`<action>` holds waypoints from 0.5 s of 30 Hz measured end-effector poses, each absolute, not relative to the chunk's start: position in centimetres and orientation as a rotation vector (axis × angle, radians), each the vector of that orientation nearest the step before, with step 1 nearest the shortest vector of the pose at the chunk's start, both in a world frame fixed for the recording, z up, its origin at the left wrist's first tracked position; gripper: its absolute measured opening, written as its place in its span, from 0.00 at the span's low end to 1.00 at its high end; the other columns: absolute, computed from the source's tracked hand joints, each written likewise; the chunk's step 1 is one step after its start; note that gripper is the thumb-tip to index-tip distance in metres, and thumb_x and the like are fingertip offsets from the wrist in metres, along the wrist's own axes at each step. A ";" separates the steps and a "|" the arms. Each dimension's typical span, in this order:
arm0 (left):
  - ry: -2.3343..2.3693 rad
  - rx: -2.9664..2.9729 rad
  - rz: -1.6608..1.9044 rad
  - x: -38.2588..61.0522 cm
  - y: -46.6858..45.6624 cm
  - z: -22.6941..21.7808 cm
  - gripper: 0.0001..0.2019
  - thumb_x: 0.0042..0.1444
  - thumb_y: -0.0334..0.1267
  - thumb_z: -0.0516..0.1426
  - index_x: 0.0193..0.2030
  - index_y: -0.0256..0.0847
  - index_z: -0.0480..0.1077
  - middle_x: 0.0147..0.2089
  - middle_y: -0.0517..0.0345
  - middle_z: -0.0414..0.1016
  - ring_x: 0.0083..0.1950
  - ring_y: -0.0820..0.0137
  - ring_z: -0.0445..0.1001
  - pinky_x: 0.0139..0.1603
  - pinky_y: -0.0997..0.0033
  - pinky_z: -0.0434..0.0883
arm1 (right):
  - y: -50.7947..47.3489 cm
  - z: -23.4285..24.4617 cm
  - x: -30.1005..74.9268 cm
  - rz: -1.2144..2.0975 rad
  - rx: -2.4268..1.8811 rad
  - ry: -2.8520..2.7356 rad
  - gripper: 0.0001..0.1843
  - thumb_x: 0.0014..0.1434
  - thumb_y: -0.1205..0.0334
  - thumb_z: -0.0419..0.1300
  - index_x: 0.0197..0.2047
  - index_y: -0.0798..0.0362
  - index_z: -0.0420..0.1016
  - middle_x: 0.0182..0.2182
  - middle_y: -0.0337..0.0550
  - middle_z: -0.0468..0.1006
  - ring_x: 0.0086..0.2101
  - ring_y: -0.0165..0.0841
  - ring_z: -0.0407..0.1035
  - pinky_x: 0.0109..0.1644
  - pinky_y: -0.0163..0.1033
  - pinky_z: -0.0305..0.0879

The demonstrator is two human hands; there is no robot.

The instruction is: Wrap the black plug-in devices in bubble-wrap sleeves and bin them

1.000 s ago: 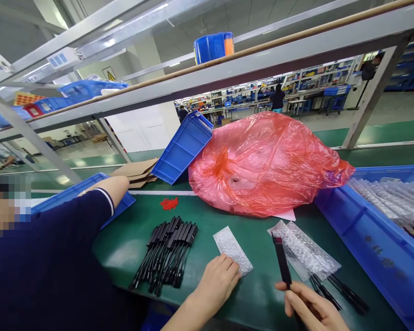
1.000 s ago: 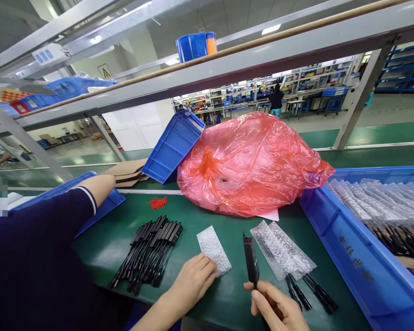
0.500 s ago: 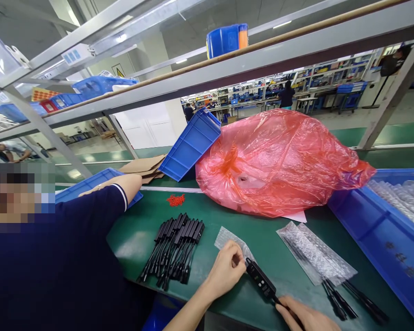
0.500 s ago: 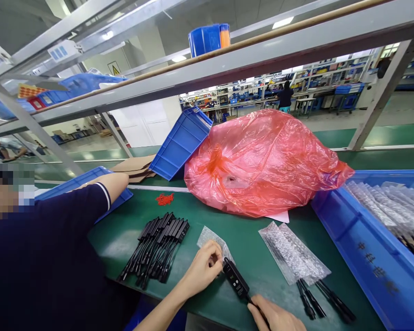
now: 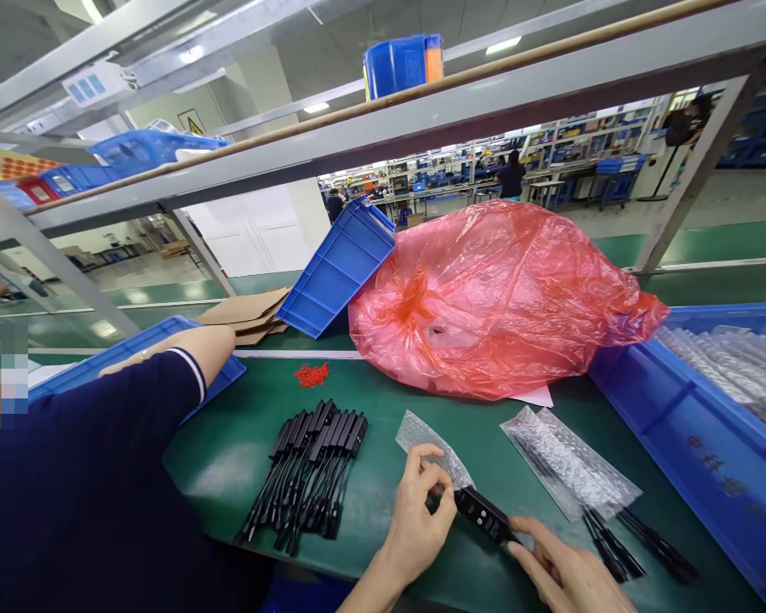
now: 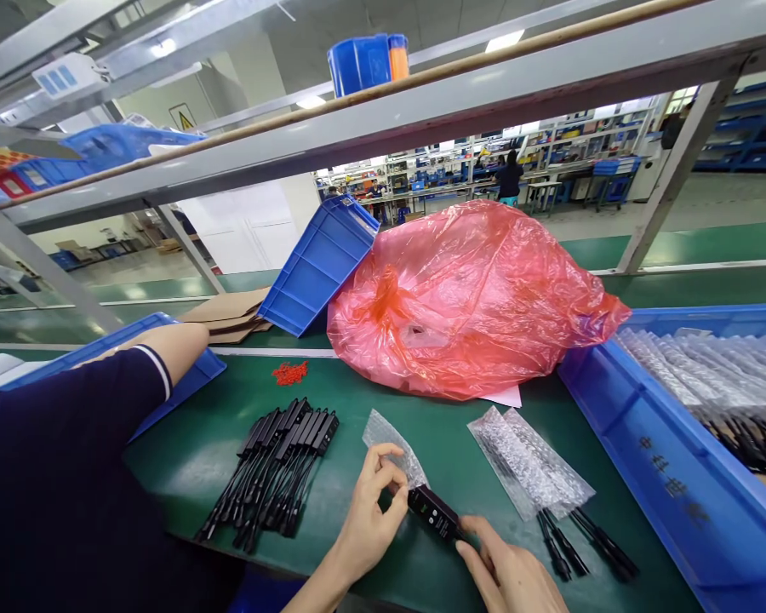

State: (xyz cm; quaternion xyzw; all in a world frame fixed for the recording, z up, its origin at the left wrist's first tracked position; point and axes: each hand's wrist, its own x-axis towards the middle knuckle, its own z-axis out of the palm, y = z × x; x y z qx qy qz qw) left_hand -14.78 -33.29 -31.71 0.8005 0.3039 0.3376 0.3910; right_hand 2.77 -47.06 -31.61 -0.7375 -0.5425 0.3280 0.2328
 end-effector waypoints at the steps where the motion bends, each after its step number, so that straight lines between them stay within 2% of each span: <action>1: 0.786 2.081 0.889 -14.8 -33.4 -31.7 0.05 0.59 0.30 0.51 0.35 0.38 0.68 0.54 0.49 0.64 0.45 0.70 0.69 0.45 0.70 0.68 | -46.9 -31.8 2.7 0.859 -2.042 -1.473 0.34 0.65 0.37 0.38 0.52 0.54 0.70 0.23 0.41 0.74 0.24 0.33 0.71 0.27 0.33 0.55; 4: 0.860 2.196 0.970 -14.9 -33.5 -31.4 0.06 0.60 0.29 0.51 0.36 0.38 0.68 0.55 0.50 0.64 0.43 0.71 0.70 0.47 0.68 0.68 | -46.7 -32.0 2.3 0.763 -2.025 -1.441 0.34 0.66 0.38 0.37 0.54 0.56 0.67 0.21 0.39 0.70 0.23 0.32 0.68 0.26 0.33 0.54; 6: 0.857 2.219 0.992 -14.6 -33.6 -31.1 0.06 0.60 0.29 0.51 0.36 0.39 0.68 0.54 0.50 0.65 0.43 0.71 0.70 0.46 0.68 0.69 | -46.7 -31.9 1.9 0.739 -1.988 -1.436 0.35 0.67 0.39 0.37 0.59 0.58 0.64 0.22 0.38 0.70 0.23 0.31 0.68 0.27 0.32 0.56; 8: 0.766 2.197 0.970 -14.0 -34.3 -31.0 0.06 0.59 0.29 0.51 0.35 0.39 0.68 0.54 0.50 0.66 0.43 0.71 0.70 0.48 0.68 0.69 | -46.6 -31.9 1.6 0.730 -1.978 -1.421 0.38 0.68 0.40 0.37 0.68 0.61 0.55 0.24 0.37 0.71 0.24 0.31 0.69 0.28 0.32 0.58; 10: 0.616 2.140 0.919 -13.0 -35.5 -31.0 0.05 0.58 0.28 0.52 0.35 0.39 0.68 0.53 0.51 0.66 0.45 0.70 0.70 0.50 0.68 0.70 | -46.4 -32.1 1.7 0.720 -1.995 -1.395 0.38 0.69 0.44 0.37 0.73 0.61 0.47 0.26 0.38 0.74 0.26 0.31 0.71 0.29 0.31 0.61; 12: 0.467 2.078 0.854 -11.8 -36.7 -31.1 0.05 0.57 0.28 0.53 0.36 0.39 0.69 0.54 0.51 0.66 0.48 0.70 0.70 0.54 0.68 0.69 | -46.1 -32.6 2.3 0.692 -2.027 -1.361 0.33 0.68 0.50 0.39 0.70 0.58 0.55 0.29 0.41 0.78 0.30 0.31 0.75 0.33 0.31 0.65; 14: 0.379 2.037 0.755 -10.5 -37.2 -31.2 0.05 0.59 0.29 0.53 0.38 0.40 0.69 0.56 0.51 0.65 0.53 0.68 0.70 0.59 0.66 0.68 | -45.8 -33.3 3.5 0.625 -2.073 -1.317 0.27 0.66 0.54 0.40 0.59 0.56 0.67 0.33 0.46 0.81 0.33 0.33 0.78 0.35 0.32 0.67; 15: 0.371 2.022 0.698 -9.9 -37.0 -31.2 0.04 0.61 0.31 0.52 0.40 0.40 0.68 0.58 0.50 0.64 0.56 0.68 0.69 0.62 0.65 0.66 | -45.7 -33.6 4.2 0.578 -2.106 -1.284 0.25 0.65 0.54 0.40 0.54 0.57 0.70 0.33 0.48 0.81 0.34 0.36 0.79 0.35 0.34 0.68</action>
